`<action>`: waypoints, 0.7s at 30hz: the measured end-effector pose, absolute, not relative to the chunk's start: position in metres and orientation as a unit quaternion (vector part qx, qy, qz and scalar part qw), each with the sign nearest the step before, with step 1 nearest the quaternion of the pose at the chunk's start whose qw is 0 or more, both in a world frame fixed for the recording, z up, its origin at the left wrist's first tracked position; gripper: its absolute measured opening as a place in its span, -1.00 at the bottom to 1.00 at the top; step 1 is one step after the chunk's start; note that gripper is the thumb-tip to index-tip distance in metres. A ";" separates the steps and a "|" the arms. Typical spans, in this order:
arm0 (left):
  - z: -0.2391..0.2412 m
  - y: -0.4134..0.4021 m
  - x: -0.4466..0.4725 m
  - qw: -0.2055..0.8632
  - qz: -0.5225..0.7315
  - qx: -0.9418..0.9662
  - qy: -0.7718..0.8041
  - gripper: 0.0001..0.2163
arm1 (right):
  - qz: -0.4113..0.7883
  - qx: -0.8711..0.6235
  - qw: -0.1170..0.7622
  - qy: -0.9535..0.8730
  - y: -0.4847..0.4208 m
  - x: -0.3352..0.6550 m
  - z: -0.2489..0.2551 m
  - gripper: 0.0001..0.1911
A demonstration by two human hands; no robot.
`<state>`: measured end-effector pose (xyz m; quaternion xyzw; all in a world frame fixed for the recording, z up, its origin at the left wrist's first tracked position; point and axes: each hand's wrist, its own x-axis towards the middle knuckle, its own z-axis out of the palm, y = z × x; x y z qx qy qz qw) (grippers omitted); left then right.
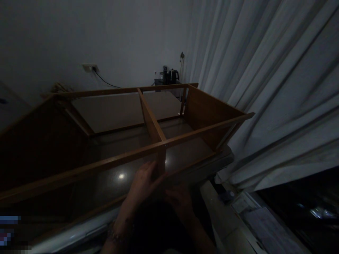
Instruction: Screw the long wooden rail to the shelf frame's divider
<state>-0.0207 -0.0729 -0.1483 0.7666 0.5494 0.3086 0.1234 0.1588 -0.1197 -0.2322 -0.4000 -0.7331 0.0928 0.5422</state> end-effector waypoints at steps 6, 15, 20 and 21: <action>-0.148 -0.072 -0.020 0.127 0.307 0.766 0.550 -0.67 | 0.030 -0.343 0.538 -0.770 -0.108 0.160 -0.248 -0.88; -0.147 -0.072 -0.021 0.141 0.310 0.766 0.545 -0.69 | 0.003 -0.341 0.560 -0.755 -0.104 0.149 -0.259 -0.87; -0.146 -0.071 -0.020 0.147 0.306 0.764 0.548 -0.69 | -0.011 -0.360 0.562 -0.745 -0.105 0.144 -0.265 -0.92; -0.146 -0.072 -0.019 0.148 0.306 0.764 0.548 -0.69 | -0.016 -0.359 0.562 -0.745 -0.106 0.144 -0.265 -0.92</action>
